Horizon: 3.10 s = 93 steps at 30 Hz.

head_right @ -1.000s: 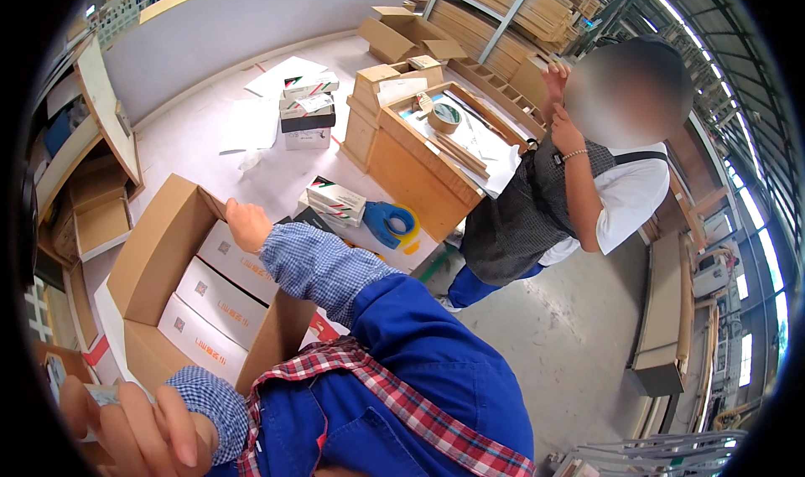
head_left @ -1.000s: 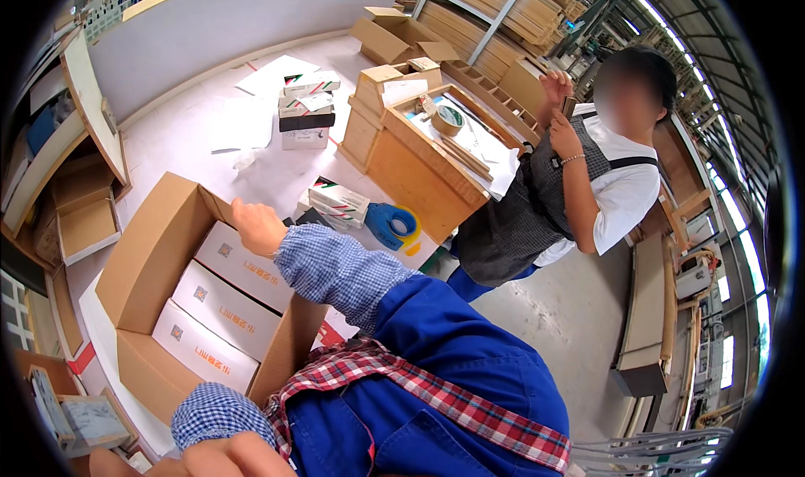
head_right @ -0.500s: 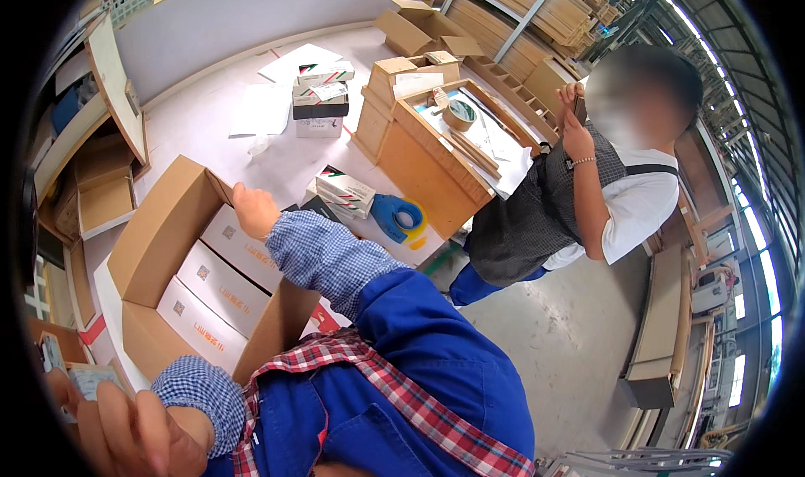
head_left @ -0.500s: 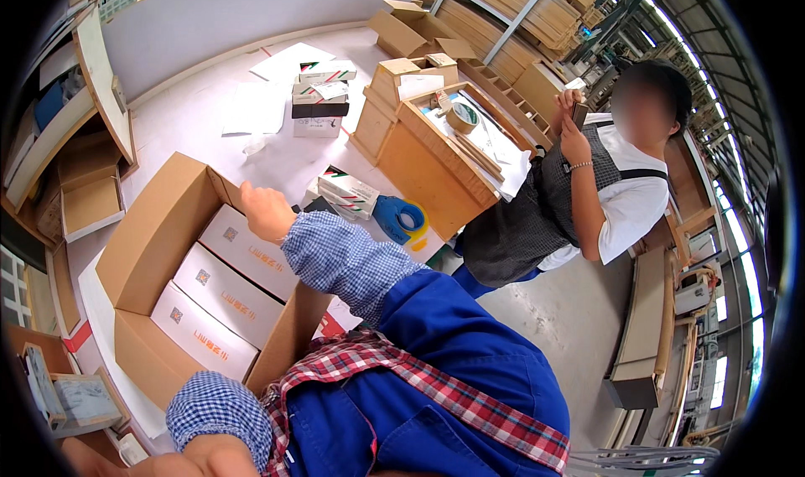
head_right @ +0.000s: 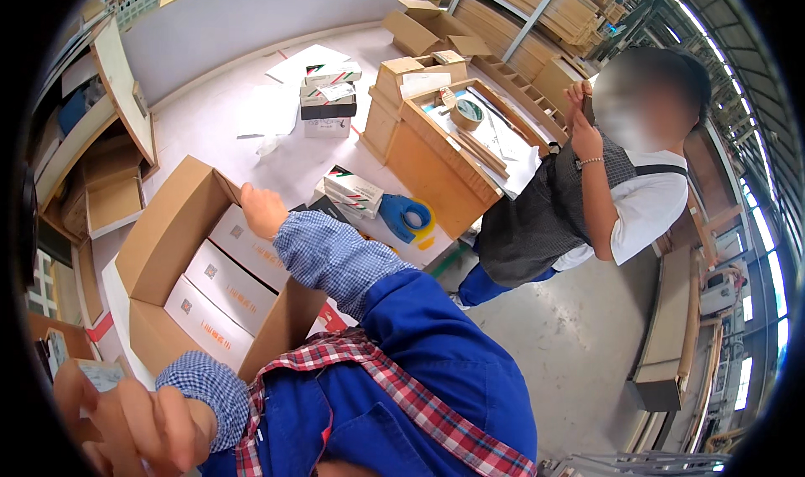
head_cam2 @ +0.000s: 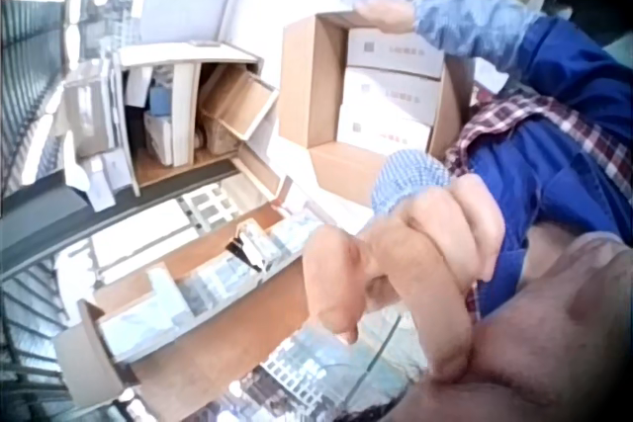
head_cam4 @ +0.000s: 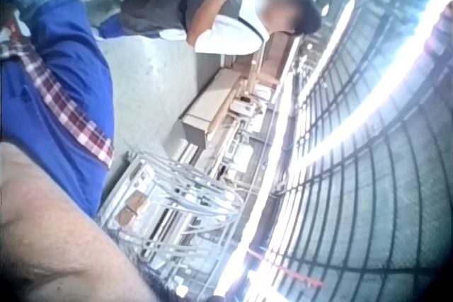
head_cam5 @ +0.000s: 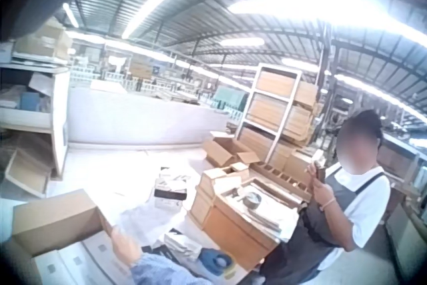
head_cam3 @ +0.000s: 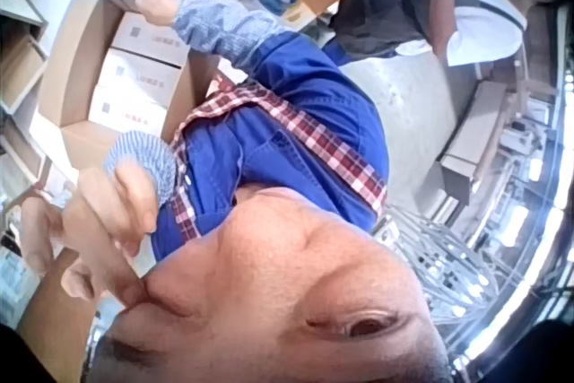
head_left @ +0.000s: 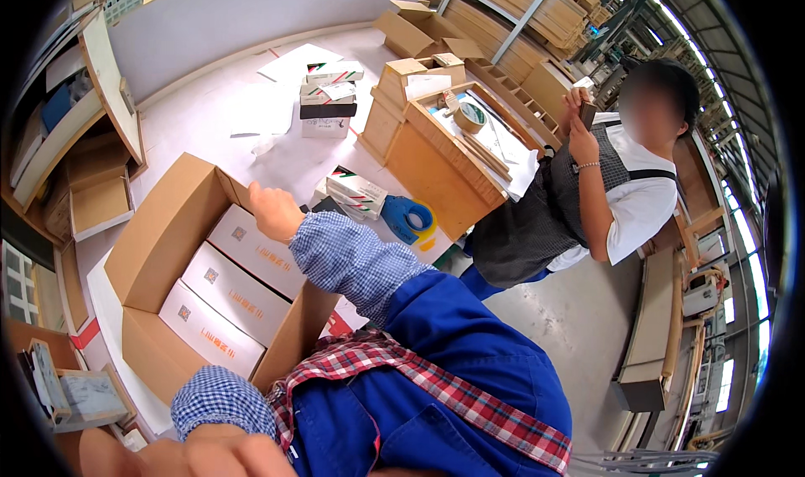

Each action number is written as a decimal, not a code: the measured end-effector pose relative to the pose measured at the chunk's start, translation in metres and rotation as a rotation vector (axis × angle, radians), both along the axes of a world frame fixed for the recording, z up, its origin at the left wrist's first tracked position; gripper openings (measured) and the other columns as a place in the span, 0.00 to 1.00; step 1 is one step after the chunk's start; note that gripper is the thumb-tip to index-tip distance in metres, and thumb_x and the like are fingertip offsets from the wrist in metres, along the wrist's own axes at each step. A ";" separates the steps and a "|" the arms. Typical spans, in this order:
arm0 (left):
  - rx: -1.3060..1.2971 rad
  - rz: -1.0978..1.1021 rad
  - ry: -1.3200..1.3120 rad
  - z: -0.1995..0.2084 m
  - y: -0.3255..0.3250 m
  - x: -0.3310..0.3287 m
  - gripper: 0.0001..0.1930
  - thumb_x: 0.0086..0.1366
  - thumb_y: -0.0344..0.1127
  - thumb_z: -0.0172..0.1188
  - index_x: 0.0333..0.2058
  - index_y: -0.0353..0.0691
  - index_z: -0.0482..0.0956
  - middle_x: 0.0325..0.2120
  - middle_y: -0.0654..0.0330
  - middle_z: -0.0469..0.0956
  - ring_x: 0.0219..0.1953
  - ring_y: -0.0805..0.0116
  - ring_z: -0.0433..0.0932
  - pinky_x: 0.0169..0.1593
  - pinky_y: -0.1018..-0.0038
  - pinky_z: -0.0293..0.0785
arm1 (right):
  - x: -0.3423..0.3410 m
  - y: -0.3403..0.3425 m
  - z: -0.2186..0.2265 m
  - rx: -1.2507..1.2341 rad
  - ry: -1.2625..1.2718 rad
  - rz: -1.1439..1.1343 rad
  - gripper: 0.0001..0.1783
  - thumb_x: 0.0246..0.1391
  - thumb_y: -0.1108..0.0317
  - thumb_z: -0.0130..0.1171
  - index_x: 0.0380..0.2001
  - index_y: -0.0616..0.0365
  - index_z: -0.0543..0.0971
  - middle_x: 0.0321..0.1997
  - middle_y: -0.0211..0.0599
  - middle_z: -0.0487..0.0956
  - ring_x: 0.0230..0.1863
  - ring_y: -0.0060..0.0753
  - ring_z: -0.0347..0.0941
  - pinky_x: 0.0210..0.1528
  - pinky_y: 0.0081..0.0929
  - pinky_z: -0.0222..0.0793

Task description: The person places items from a table into a large cardboard box, organizing them into layers and rows, then handles smaller boxes to continue packing.

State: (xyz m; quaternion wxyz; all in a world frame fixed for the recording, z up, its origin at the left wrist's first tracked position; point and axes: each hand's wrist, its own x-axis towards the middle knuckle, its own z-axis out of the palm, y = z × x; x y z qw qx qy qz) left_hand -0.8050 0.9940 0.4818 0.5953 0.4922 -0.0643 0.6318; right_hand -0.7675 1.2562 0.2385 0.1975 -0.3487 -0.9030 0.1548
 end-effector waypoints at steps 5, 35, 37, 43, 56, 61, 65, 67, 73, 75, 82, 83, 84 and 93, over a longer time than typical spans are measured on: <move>-0.016 0.056 0.089 0.002 0.003 0.002 0.24 0.61 0.38 0.53 0.56 0.51 0.59 0.26 0.68 0.79 0.36 0.71 0.64 0.44 0.73 0.62 | 0.003 0.001 -0.004 0.025 0.008 -0.004 0.12 0.41 0.81 0.51 0.32 0.68 0.64 0.21 0.55 0.74 0.27 0.59 0.74 0.30 0.46 0.71; 0.036 0.047 -0.004 -0.002 0.003 0.007 0.20 0.62 0.38 0.51 0.54 0.54 0.61 0.27 0.71 0.78 0.35 0.72 0.65 0.45 0.72 0.62 | 0.004 0.000 -0.002 -0.012 -0.003 -0.014 0.12 0.41 0.81 0.50 0.32 0.69 0.64 0.22 0.55 0.75 0.28 0.58 0.74 0.31 0.46 0.70; 0.069 0.081 -0.081 -0.006 0.003 0.010 0.21 0.63 0.36 0.52 0.55 0.56 0.62 0.27 0.70 0.76 0.35 0.73 0.65 0.45 0.72 0.62 | 0.002 0.000 -0.001 0.006 0.006 -0.008 0.12 0.42 0.81 0.50 0.32 0.69 0.64 0.22 0.55 0.75 0.28 0.58 0.74 0.31 0.46 0.71; -0.419 -0.080 0.085 0.017 -0.013 -0.013 0.19 0.63 0.34 0.55 0.52 0.60 0.66 0.27 0.70 0.70 0.35 0.72 0.65 0.44 0.72 0.62 | 0.009 0.004 -0.002 0.011 -0.037 -0.036 0.12 0.42 0.81 0.51 0.32 0.69 0.64 0.23 0.56 0.75 0.28 0.57 0.75 0.30 0.46 0.71; 0.035 0.009 0.038 -0.001 0.009 -0.002 0.21 0.62 0.38 0.53 0.53 0.56 0.62 0.26 0.69 0.78 0.37 0.71 0.66 0.44 0.73 0.63 | 0.002 0.002 -0.002 0.008 0.007 -0.004 0.13 0.41 0.81 0.51 0.33 0.69 0.64 0.23 0.56 0.75 0.29 0.59 0.74 0.31 0.47 0.71; -0.025 0.154 0.109 0.003 0.002 0.001 0.17 0.64 0.39 0.50 0.52 0.56 0.63 0.27 0.71 0.78 0.37 0.72 0.67 0.44 0.73 0.62 | 0.002 0.000 -0.001 0.009 -0.008 0.001 0.13 0.41 0.81 0.51 0.33 0.68 0.64 0.22 0.55 0.74 0.28 0.60 0.74 0.31 0.47 0.70; 0.067 0.350 -0.289 -0.011 0.000 0.024 0.12 0.66 0.41 0.42 0.48 0.56 0.64 0.28 0.58 0.77 0.32 0.64 0.68 0.37 0.68 0.62 | 0.001 0.002 -0.005 0.026 0.019 0.009 0.13 0.40 0.81 0.51 0.32 0.68 0.64 0.22 0.56 0.75 0.28 0.61 0.74 0.31 0.48 0.70; 0.094 0.274 -0.318 -0.013 -0.001 0.018 0.12 0.66 0.41 0.43 0.48 0.56 0.64 0.28 0.61 0.77 0.33 0.66 0.68 0.39 0.70 0.62 | 0.001 0.004 -0.008 0.063 0.023 0.034 0.13 0.40 0.81 0.51 0.32 0.68 0.64 0.23 0.57 0.75 0.28 0.61 0.74 0.31 0.49 0.70; 0.095 0.121 -0.166 -0.012 -0.010 -0.008 0.13 0.68 0.35 0.43 0.50 0.55 0.66 0.30 0.73 0.77 0.40 0.72 0.64 0.47 0.72 0.59 | 0.006 0.002 0.007 -0.033 -0.040 -0.021 0.13 0.40 0.81 0.51 0.33 0.68 0.64 0.26 0.59 0.76 0.30 0.62 0.74 0.34 0.51 0.70; 0.110 0.148 -0.236 -0.011 -0.005 0.002 0.13 0.68 0.37 0.43 0.50 0.55 0.66 0.29 0.71 0.77 0.40 0.71 0.64 0.45 0.71 0.60 | 0.002 0.001 0.004 -0.034 -0.053 -0.020 0.13 0.41 0.81 0.50 0.33 0.68 0.64 0.26 0.60 0.76 0.31 0.62 0.74 0.34 0.51 0.70; 0.070 0.330 -0.193 -0.002 -0.014 0.012 0.11 0.67 0.42 0.44 0.47 0.56 0.64 0.27 0.63 0.78 0.31 0.66 0.68 0.36 0.71 0.63 | 0.004 0.000 0.005 0.001 -0.057 -0.016 0.10 0.43 0.80 0.51 0.31 0.67 0.65 0.24 0.57 0.76 0.29 0.58 0.76 0.32 0.46 0.72; 0.025 0.332 -0.154 -0.002 -0.018 0.011 0.11 0.67 0.42 0.45 0.47 0.55 0.64 0.27 0.64 0.78 0.30 0.66 0.68 0.36 0.71 0.63 | 0.005 0.001 0.005 0.013 -0.070 -0.023 0.09 0.44 0.79 0.52 0.31 0.67 0.66 0.23 0.56 0.77 0.29 0.56 0.76 0.32 0.44 0.73; -0.019 0.334 -0.113 0.000 -0.021 0.009 0.11 0.67 0.43 0.45 0.47 0.55 0.64 0.26 0.64 0.78 0.30 0.67 0.68 0.35 0.71 0.63 | 0.005 0.001 0.005 0.022 -0.073 -0.030 0.09 0.44 0.79 0.52 0.31 0.67 0.66 0.23 0.55 0.77 0.29 0.56 0.76 0.32 0.44 0.73; 0.165 0.274 -0.001 -0.010 0.013 -0.014 0.18 0.61 0.43 0.43 0.46 0.38 0.65 0.24 0.57 0.72 0.26 0.67 0.68 0.46 0.67 0.63 | 0.008 0.000 0.008 -0.041 -0.054 -0.046 0.11 0.43 0.79 0.50 0.32 0.68 0.65 0.27 0.59 0.76 0.32 0.61 0.74 0.35 0.48 0.71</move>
